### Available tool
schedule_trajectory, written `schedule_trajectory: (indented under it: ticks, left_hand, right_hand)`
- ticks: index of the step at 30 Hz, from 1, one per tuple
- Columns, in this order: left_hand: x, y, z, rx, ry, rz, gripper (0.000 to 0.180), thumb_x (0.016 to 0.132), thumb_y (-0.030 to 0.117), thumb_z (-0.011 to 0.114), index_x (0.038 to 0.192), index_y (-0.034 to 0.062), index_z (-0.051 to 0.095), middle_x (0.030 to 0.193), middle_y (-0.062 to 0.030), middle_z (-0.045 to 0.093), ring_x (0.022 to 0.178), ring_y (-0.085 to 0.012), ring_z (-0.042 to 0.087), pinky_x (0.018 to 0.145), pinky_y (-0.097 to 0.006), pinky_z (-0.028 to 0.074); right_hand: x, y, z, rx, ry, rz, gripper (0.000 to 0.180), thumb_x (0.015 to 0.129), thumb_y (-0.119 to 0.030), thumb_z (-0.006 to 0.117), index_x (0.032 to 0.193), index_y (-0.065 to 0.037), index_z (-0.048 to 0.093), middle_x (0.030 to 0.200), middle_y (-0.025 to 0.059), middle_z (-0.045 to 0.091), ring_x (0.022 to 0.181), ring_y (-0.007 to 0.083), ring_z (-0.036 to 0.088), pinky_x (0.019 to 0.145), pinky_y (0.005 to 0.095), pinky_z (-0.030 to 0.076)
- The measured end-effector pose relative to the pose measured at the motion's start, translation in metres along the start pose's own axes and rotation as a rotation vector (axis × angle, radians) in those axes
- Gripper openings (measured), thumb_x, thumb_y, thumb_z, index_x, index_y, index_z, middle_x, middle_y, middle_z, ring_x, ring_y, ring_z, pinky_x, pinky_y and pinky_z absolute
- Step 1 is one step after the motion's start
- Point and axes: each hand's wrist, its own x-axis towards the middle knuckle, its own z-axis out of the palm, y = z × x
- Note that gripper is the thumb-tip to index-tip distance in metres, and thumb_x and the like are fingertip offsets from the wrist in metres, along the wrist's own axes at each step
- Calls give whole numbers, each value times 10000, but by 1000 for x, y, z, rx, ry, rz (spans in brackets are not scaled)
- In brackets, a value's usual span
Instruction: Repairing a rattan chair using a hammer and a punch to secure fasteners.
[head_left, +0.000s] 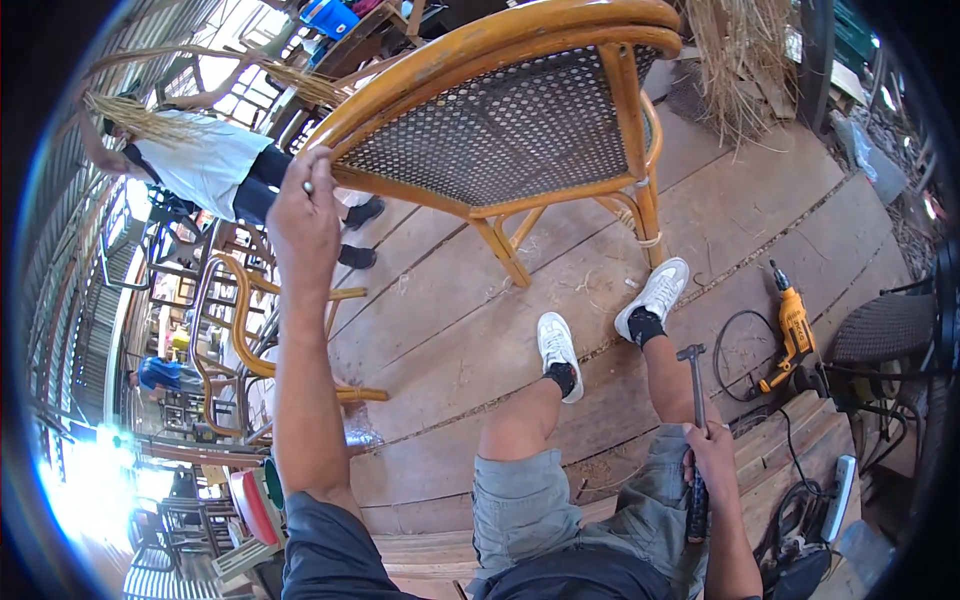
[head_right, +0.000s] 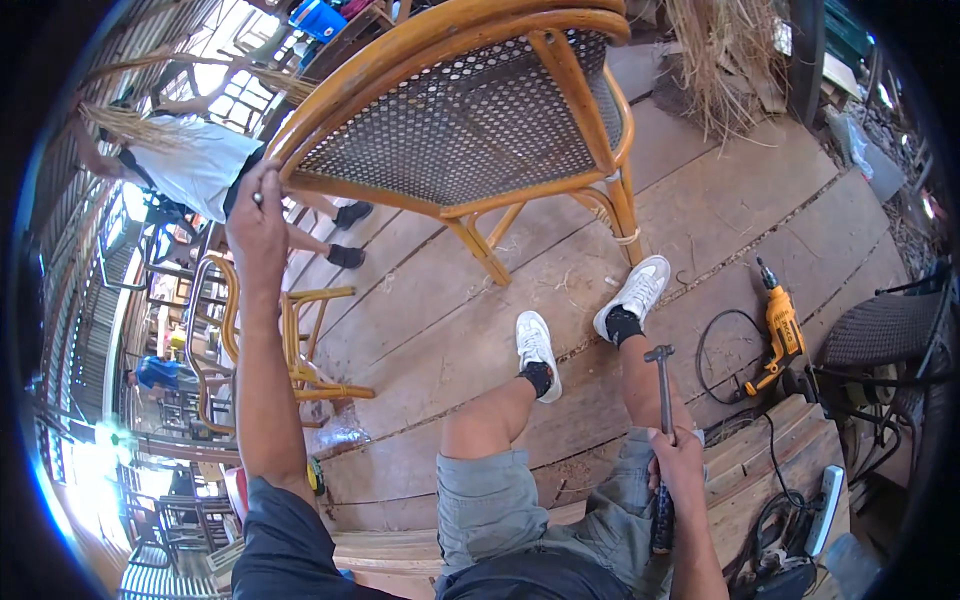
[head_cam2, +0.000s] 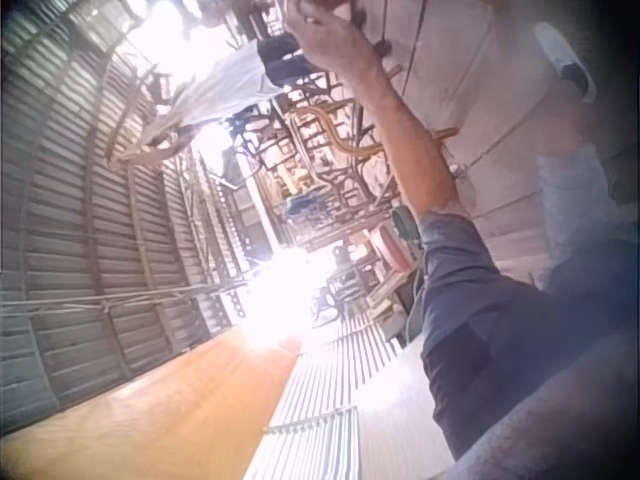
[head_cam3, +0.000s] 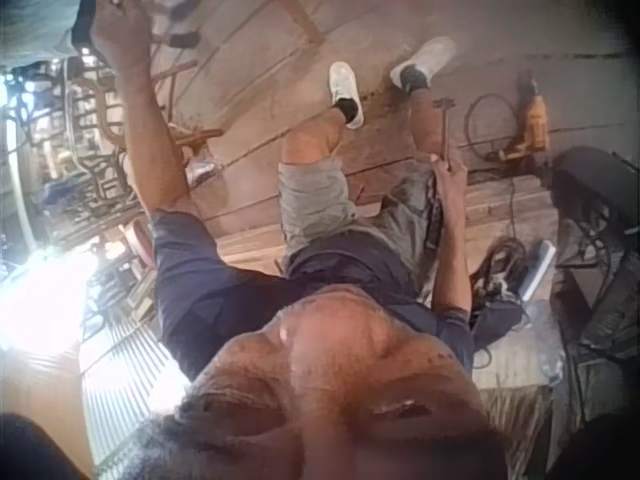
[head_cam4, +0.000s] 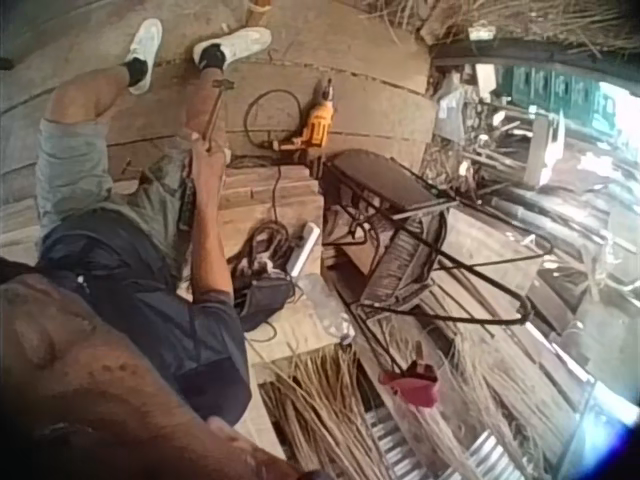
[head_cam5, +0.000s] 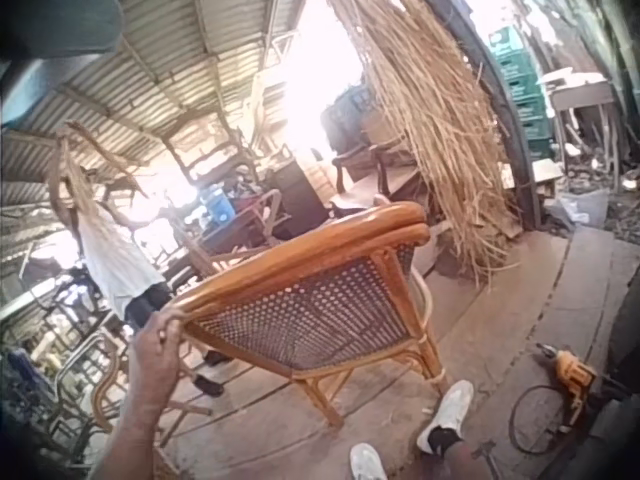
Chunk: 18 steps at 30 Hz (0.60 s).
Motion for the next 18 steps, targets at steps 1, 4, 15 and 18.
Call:
schedule_trajectory:
  ticks: [1,4,15,18]
  left_hand:
    - [7,-9,3,71,-6,22,248,950,230,488,1069,53,614,931,-150,663,749,-252,655,665,-344,492]
    - [13,-54,-9,195,-10,80,241,944,225,496,1058,51,618,882,-144,657,728,-256,641,668,-345,489]
    - [52,-101,4,-267,-25,-341,371,954,371,435,997,46,610,674,-7,524,558,-68,464,501,-211,350]
    - [52,-96,6,-397,-11,-464,375,943,418,433,872,81,582,576,16,462,464,-64,413,413,-214,291]
  right_hand:
    - [2,0,-2,-1,-6,3,226,874,-187,579,731,-32,494,459,52,491,282,146,437,271,281,327]
    - [-2,-1,1,30,-34,10,216,874,-179,580,740,-38,484,456,47,485,278,142,427,270,277,325]
    - [-3,-2,-3,90,-129,-15,180,880,-151,569,766,-46,476,479,27,473,326,101,423,301,244,343]
    - [-12,-15,-6,173,-109,-166,166,884,-148,566,787,-43,481,521,9,474,363,80,424,328,229,358]
